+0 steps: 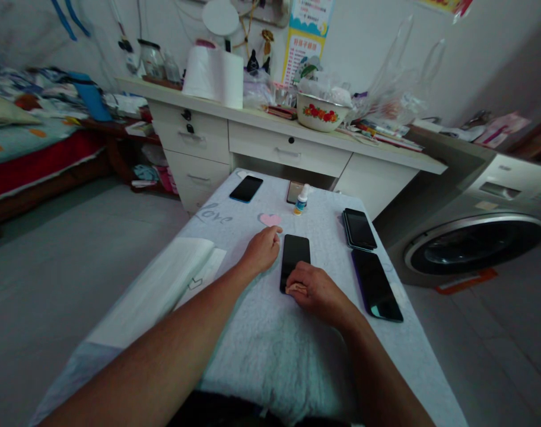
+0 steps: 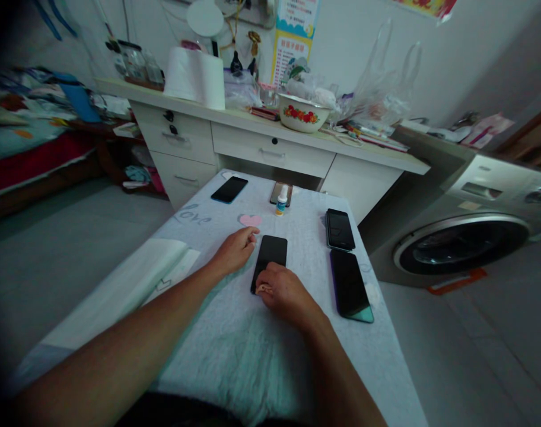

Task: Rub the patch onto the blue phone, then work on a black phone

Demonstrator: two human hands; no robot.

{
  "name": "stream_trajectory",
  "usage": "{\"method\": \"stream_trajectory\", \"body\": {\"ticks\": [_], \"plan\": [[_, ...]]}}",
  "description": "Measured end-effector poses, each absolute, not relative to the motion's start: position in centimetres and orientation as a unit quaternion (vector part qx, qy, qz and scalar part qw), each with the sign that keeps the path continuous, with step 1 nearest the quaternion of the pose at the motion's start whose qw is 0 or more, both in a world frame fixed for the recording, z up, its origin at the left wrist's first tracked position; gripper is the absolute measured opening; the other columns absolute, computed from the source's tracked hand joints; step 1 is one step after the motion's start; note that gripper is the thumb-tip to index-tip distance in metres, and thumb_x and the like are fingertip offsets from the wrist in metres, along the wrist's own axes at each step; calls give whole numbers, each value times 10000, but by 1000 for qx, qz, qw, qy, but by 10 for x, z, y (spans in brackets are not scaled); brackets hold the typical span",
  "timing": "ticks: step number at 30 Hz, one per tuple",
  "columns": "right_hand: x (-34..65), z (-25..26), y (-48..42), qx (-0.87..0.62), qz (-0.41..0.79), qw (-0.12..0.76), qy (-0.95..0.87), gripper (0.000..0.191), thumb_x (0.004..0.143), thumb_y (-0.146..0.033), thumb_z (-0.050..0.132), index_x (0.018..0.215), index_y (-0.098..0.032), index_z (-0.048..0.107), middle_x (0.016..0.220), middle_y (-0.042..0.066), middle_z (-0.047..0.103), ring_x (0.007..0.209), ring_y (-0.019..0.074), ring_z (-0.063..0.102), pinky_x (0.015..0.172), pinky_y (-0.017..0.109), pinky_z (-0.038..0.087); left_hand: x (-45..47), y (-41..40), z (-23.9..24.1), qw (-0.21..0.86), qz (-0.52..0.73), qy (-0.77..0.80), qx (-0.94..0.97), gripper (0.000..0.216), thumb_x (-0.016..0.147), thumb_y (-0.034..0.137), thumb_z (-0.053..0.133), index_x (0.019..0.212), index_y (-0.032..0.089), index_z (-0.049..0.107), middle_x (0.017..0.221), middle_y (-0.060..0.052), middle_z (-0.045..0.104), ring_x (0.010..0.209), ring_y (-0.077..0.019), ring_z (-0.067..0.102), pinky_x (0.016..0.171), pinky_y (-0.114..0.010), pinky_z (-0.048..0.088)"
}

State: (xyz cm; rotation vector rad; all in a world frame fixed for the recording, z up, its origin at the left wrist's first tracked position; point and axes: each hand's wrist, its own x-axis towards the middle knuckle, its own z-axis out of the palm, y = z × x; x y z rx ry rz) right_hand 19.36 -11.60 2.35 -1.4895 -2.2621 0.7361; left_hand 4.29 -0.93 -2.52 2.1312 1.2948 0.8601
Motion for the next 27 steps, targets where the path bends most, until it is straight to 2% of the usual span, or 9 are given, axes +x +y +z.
{"method": "stream_trajectory", "body": {"ticks": [12, 15, 27], "plan": [[179, 9, -113, -496, 209, 174, -824, 136, 782, -75, 547, 793, -169, 645, 820, 24, 522, 769, 127, 487, 683, 231, 379, 44, -12, -21, 254, 315, 483, 777, 351, 794, 57, 443, 1100, 154, 584, 934, -55, 659, 888, -180, 609, 860, -302, 464], [177, 9, -112, -501, 202, 168, -825, 120, 794, -90, 550, 801, -162, 646, 827, 29, 526, 781, 132, 486, 692, 235, 378, 44, -12, -20, 256, 311, 483, 777, 356, 794, 51, 440, 1111, 128, 583, 939, -69, 660, 884, -183, 609, 856, -299, 463], [186, 14, -110, -560, 183, 138, -796, 130, 795, -112, 528, 826, -158, 645, 831, 28, 528, 723, 113, 485, 651, 223, 346, 43, -11, -21, 259, 314, 475, 780, 351, 791, 48, 446, 1106, 121, 583, 918, -66, 660, 858, -180, 604, 841, -303, 460]]}}
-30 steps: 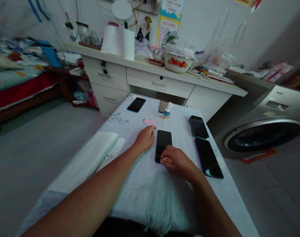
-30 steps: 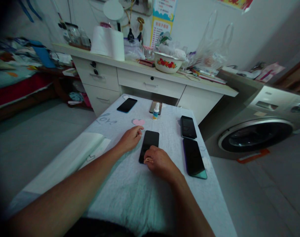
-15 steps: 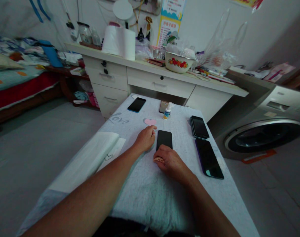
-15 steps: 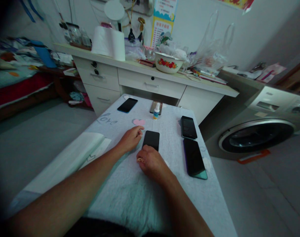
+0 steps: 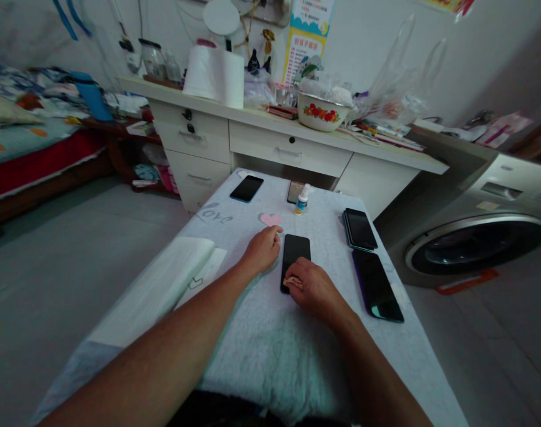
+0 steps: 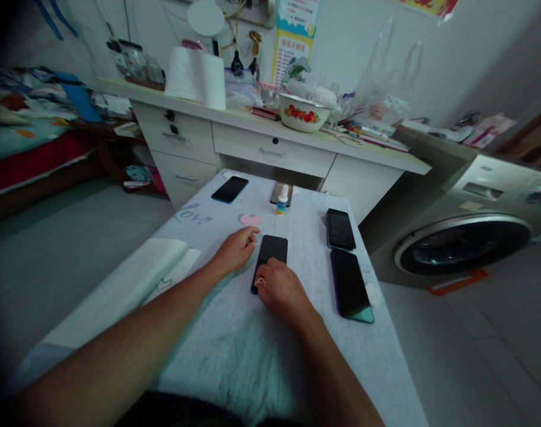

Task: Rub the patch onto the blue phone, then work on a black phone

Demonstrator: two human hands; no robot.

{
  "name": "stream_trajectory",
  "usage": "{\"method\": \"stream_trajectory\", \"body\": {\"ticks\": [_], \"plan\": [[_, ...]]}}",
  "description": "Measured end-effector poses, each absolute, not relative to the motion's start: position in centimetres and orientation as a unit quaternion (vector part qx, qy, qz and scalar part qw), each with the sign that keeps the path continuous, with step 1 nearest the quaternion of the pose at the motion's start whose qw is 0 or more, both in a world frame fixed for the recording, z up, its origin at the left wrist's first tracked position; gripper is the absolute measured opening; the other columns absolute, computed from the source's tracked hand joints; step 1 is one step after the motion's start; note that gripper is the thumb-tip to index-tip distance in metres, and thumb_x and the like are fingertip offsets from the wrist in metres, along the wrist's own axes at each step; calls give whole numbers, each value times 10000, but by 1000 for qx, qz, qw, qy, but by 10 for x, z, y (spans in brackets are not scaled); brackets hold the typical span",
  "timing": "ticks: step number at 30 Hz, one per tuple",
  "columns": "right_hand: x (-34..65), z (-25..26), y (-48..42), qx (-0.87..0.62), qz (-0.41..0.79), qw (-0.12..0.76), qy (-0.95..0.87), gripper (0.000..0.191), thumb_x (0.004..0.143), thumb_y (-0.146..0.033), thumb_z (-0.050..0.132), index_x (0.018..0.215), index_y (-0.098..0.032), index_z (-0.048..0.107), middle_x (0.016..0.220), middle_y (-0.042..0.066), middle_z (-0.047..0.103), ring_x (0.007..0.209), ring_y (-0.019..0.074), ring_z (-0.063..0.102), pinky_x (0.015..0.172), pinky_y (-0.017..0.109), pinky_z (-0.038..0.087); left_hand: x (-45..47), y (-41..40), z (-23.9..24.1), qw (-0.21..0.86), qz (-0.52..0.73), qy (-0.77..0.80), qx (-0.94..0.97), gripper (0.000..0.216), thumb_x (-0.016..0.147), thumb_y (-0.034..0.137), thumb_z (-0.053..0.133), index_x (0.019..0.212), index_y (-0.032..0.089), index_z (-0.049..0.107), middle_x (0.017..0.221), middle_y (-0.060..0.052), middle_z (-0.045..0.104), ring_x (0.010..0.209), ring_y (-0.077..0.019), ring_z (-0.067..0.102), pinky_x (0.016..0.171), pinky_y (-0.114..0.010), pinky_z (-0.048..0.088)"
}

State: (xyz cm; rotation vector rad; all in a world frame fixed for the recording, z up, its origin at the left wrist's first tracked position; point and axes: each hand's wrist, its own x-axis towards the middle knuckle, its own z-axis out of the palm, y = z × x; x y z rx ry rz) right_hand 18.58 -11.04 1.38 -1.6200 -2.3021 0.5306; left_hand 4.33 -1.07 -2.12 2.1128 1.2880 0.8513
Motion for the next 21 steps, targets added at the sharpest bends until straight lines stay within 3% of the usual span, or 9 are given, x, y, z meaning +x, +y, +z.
{"method": "stream_trajectory", "body": {"ticks": [21], "plan": [[223, 25, -113, -647, 168, 112, -735, 89, 795, -151, 518, 786, -168, 605, 794, 37, 588, 710, 132, 497, 632, 239, 291, 43, -9, -25, 253, 310, 470, 787, 341, 776, 50, 457, 1075, 146, 588, 901, -45, 644, 853, -171, 591, 846, -301, 455]]}}
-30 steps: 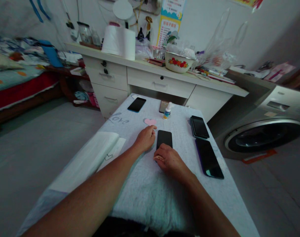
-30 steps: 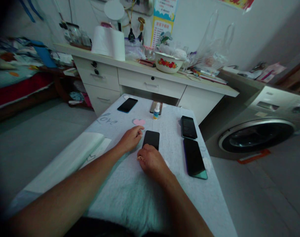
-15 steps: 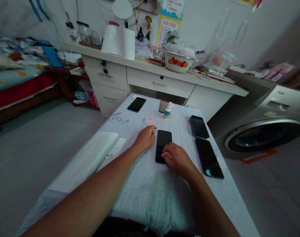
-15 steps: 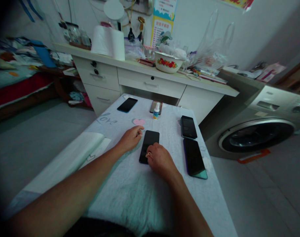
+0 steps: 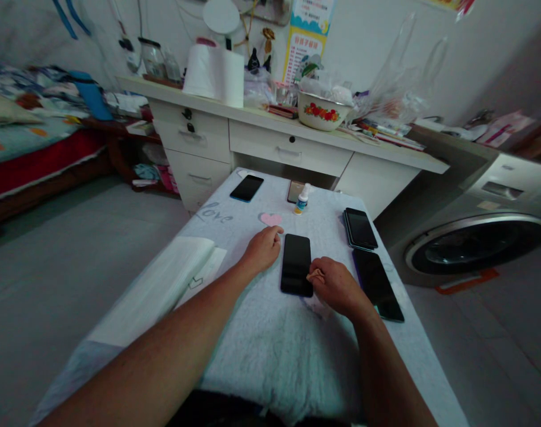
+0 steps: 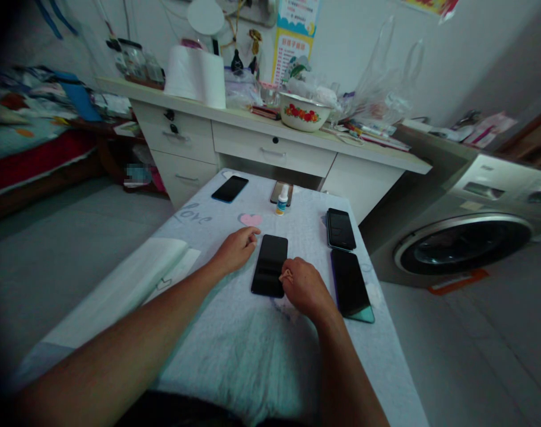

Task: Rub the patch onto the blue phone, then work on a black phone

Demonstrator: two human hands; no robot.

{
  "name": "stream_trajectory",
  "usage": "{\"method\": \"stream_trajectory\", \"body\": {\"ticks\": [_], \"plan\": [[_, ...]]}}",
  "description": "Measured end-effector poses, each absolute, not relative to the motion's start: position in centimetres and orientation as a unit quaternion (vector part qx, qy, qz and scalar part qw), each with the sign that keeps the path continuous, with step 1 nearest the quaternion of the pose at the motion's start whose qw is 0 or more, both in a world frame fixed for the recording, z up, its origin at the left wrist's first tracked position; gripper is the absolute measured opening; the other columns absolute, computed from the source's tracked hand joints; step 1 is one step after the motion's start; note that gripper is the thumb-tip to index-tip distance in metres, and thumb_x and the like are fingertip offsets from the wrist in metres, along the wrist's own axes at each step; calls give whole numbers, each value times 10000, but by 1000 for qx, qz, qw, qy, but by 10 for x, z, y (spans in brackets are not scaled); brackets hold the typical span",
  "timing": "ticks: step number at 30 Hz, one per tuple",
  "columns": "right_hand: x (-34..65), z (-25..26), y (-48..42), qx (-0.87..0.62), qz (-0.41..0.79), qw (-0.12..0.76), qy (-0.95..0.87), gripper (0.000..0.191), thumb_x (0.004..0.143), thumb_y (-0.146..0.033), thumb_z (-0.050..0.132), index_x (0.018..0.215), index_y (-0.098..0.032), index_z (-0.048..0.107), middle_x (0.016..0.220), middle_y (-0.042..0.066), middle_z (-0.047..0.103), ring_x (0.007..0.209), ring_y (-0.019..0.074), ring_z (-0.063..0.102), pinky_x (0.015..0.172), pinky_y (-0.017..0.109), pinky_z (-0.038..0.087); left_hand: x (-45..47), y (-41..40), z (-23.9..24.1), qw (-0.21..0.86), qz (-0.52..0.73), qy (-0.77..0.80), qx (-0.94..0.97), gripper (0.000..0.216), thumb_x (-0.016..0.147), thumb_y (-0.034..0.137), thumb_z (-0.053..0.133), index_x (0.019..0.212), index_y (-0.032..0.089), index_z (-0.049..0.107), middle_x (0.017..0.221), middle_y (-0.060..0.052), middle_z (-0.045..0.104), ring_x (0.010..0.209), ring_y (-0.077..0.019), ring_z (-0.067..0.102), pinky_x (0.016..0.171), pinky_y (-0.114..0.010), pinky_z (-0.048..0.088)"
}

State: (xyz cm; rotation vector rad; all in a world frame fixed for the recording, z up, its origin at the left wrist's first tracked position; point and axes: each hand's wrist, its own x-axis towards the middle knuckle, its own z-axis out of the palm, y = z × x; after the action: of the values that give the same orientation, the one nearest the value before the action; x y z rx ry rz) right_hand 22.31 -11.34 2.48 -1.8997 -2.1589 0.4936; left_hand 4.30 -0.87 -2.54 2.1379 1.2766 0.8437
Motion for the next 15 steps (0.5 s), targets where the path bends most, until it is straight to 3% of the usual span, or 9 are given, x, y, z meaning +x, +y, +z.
{"method": "stream_trajectory", "body": {"ticks": [6, 15], "plan": [[223, 28, -116, -613, 203, 110, -756, 97, 757, -128, 535, 794, -167, 616, 801, 32, 597, 730, 133, 508, 644, 226, 313, 43, -9, -24, 254, 307, 472, 787, 331, 779, 59, 458, 1064, 161, 593, 901, -44, 645, 850, -173, 592, 848, -310, 457], [205, 27, -116, -570, 232, 136, -776, 132, 751, -100, 533, 810, -162, 634, 830, 35, 585, 734, 124, 515, 660, 223, 336, 44, -9, -25, 239, 309, 465, 794, 334, 777, 50, 464, 1077, 89, 605, 905, -75, 644, 860, -190, 597, 839, -298, 450]]}}
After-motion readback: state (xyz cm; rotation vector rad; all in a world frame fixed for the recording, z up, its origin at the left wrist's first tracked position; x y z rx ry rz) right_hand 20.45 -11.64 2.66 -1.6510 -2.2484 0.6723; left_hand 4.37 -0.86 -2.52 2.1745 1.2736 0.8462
